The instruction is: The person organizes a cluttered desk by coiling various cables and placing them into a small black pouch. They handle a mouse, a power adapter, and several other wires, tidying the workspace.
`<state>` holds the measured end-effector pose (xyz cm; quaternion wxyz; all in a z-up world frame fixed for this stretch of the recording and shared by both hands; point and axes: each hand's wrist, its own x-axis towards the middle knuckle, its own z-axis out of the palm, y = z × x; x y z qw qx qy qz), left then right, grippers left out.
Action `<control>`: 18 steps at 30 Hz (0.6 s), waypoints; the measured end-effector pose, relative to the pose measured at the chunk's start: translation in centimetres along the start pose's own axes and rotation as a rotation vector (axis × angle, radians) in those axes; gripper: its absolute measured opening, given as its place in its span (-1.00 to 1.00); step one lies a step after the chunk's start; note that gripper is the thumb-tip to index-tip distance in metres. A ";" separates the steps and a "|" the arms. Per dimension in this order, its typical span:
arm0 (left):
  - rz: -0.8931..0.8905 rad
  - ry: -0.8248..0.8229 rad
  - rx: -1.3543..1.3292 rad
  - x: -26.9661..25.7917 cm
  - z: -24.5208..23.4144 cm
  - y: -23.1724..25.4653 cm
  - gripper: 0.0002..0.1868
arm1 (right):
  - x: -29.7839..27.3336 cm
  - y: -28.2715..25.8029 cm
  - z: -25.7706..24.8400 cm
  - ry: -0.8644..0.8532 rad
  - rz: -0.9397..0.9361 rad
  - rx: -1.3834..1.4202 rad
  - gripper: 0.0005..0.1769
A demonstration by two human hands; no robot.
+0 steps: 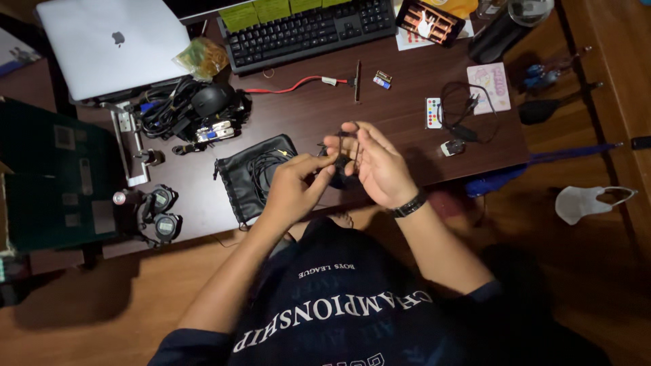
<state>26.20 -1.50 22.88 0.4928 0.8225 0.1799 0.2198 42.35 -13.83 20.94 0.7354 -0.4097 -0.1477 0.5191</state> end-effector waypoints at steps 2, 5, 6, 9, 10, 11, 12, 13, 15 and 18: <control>0.015 0.023 -0.021 -0.3 0.5 0.0 -0.75 | -0.2 -0.4 -0.5 -0.014 0.016 0.041 -0.65; 0.026 0.022 -0.076 -0.4 1.0 0.0 -0.75 | -0.4 -1.2 -1.3 -0.001 -0.013 0.061 -0.65; -0.005 0.004 -0.085 -0.5 1.2 0.0 -0.75 | -0.5 -1.6 -1.6 -0.014 -0.037 0.070 -0.65; -0.051 -0.045 -0.086 -0.6 1.5 -0.3 -0.74 | -0.9 -2.4 -2.4 -0.018 -0.105 0.113 -0.67; -0.059 -0.058 -0.082 -0.7 1.6 -0.4 -0.74 | -1.1 -2.7 -2.6 -0.015 -0.126 0.129 -0.67; 0.002 -0.055 -0.075 -0.8 1.6 -0.5 -0.75 | -1.2 -3.0 -2.8 0.000 -0.137 0.129 -0.68; 0.063 -0.053 -0.067 -1.0 1.5 -0.4 -0.76 | -1.4 -3.4 -3.0 0.015 -0.148 0.130 -0.69; 0.123 -0.048 -0.061 -1.2 1.5 -0.3 -0.76 | -1.5 -3.6 -3.2 0.030 -0.156 0.129 -0.69; 0.068 -0.106 0.014 -1.8 0.9 0.1 -0.75 | -1.5 -3.9 -3.6 0.049 -0.128 0.146 -0.70; 0.179 -0.174 0.188 -2.0 0.1 1.1 -0.77 | -1.3 -3.3 -4.1 0.044 -0.071 0.175 -0.71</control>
